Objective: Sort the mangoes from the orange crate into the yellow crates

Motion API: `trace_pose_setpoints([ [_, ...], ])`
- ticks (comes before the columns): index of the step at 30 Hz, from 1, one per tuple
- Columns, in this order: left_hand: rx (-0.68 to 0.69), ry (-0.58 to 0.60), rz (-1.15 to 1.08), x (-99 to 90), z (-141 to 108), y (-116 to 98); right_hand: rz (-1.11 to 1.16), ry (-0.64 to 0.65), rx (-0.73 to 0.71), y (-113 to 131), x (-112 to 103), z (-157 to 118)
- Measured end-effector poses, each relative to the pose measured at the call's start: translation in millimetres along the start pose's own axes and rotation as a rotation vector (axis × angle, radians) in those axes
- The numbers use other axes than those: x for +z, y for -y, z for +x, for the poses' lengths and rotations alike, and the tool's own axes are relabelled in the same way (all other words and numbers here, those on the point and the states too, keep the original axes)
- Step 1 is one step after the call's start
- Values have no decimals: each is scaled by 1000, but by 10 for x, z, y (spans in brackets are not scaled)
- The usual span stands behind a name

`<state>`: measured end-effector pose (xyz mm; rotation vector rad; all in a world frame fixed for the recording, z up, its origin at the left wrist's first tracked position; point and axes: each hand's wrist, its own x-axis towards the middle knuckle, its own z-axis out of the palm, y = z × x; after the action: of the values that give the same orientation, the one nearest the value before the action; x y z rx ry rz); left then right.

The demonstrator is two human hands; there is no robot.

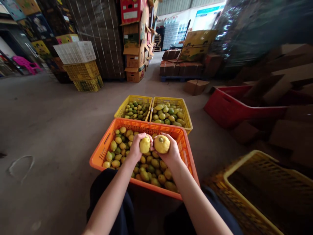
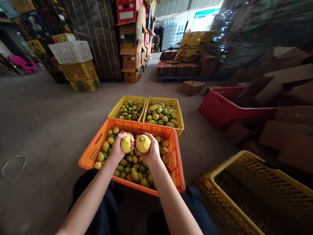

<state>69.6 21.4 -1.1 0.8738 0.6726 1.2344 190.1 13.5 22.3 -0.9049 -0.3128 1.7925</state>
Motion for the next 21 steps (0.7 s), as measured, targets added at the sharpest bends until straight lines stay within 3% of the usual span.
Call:
trace_pose_setpoints([
  [8,39,31,19,15,-71,-51,-8,95,-57,3,5,-39],
  [21,-9,47,-50,16,-45,-31,-21,111,-64,8,-15,-15],
])
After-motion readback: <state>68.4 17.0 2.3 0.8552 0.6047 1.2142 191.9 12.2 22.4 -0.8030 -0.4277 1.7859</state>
